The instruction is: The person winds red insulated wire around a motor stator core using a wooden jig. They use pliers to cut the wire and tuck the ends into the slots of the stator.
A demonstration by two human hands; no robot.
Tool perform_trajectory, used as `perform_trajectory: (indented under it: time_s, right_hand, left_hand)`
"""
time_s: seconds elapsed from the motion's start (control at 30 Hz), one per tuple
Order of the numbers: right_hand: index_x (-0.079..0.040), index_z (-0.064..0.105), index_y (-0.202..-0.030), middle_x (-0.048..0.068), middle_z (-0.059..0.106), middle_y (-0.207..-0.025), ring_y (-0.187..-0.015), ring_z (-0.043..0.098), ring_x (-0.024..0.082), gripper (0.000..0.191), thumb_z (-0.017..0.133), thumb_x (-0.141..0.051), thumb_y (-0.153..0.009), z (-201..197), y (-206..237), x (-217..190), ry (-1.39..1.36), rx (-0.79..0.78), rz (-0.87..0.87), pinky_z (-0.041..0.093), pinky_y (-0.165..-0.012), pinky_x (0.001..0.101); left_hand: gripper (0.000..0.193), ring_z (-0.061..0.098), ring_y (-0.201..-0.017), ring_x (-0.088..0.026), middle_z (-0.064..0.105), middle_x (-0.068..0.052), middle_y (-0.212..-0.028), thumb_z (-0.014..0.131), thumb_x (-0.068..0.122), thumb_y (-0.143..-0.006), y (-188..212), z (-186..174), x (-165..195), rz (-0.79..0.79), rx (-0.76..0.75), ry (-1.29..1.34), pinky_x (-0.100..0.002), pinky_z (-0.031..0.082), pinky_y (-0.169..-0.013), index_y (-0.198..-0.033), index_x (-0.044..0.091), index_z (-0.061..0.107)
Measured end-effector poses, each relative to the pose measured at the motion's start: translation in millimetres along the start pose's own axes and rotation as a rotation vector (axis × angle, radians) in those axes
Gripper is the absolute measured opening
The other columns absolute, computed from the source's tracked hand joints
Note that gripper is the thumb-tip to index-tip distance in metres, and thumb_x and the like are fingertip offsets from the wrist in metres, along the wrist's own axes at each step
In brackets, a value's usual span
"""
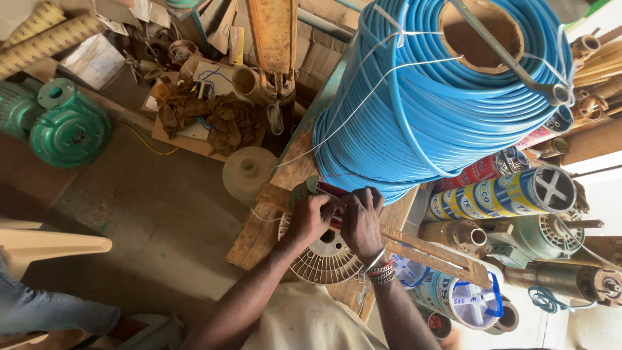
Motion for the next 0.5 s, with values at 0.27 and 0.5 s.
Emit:
perform_trajectory:
  time_s: [0.27,0.5]
  right_hand:
    - [-0.015,0.071,-0.090,0.006,0.063,-0.103,-0.109,0.053,0.030,0.004,0.071,-0.014,-0.086,4.4,0.1,7.9,-0.135,0.169,0.184,0.035,-0.099,0.0446]
    - [-0.019,0.080,-0.101,0.001,0.065,-0.099,-0.118,0.056,0.031,0.018,0.076,-0.016,-0.083,3.6,7.0,-6.2,-0.069,0.181,0.012,0.033,-0.102,0.0448]
  left_hand:
    - [0.005,0.074,-0.072,-0.024,0.075,-0.013,-0.080,0.072,0.003,-0.086,16.0,-1.5,-2.8,-0.050,0.181,-0.133,-0.036,0.058,-0.066,-0.090,0.001,0.071]
    - [0.007,0.068,-0.083,-0.030,0.071,-0.013,-0.084,0.074,0.004,-0.083,19.6,-8.1,6.5,-0.003,0.247,-0.174,-0.042,0.054,-0.075,-0.089,0.003,0.070]
Point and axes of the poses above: each hand's wrist, its own y-axis away from the middle knuckle, its own z-axis out of the palm, x = y × z, the point moved 4 cm from there along -y, towards the middle knuckle
